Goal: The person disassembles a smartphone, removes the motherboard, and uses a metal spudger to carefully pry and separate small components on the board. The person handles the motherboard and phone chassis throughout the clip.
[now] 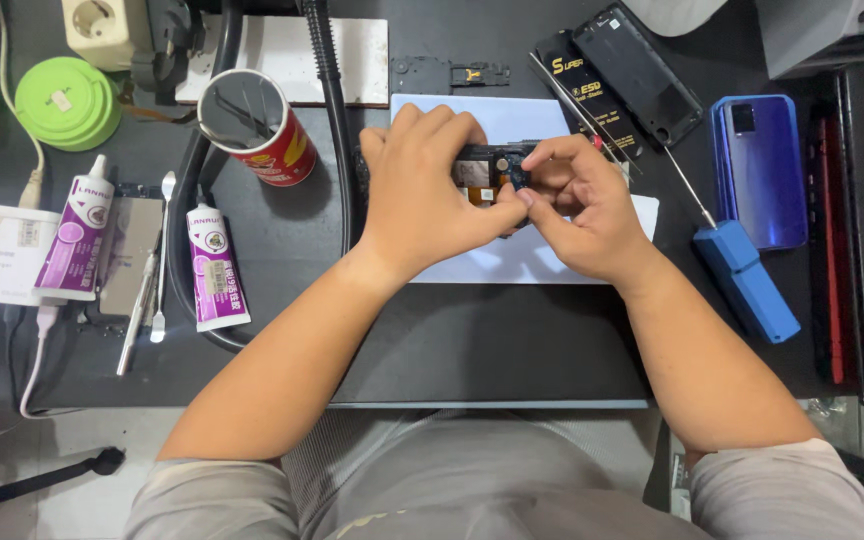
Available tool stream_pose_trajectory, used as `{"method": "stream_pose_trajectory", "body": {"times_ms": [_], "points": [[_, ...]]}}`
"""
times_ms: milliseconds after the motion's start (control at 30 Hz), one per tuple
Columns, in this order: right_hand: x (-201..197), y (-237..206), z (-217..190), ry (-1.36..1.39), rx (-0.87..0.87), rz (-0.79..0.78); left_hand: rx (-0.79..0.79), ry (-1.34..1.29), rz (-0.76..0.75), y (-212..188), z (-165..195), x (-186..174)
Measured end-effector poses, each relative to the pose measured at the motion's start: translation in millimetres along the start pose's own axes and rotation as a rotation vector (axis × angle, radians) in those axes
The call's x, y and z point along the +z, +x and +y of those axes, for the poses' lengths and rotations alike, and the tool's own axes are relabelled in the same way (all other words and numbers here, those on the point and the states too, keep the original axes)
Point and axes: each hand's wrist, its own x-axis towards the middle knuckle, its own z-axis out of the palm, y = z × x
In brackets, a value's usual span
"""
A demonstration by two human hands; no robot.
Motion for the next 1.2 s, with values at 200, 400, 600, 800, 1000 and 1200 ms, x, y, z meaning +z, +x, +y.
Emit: {"method": "stream_pose_trajectory", "body": {"times_ms": [200,400,600,800,1000,1200], "points": [[0.8,0.3,2.2,-0.065,0.025,0.013,0.002,-0.142,-0.031,-1.7,-2.1,2.2],[1.3,-0.3,3.6,-0.06,0.032,0.027,0.043,-0.194,-0.055,-2.7,-1.6,6.6],[-1.1,3.0,6.0,-0.044,0.033,0.038,0.113,-0.178,-0.1,1.0,-1.8,-6.4],[-3.4,9.5,6.8,0.274,0.112,0.07,0.178,0.094,-0.29,3.4,-16.3,-12.2],[-3.8,12.4,-0.4,-0.54,-0.219,0.252,0.203,0.094,-0.199,-3.4,-25.0,-1.7],[4.0,14.3,-6.7,-0.622,-0.191,0.282,0.21,0.162,-0.182,-6.6,-28.0,3.0]]}}
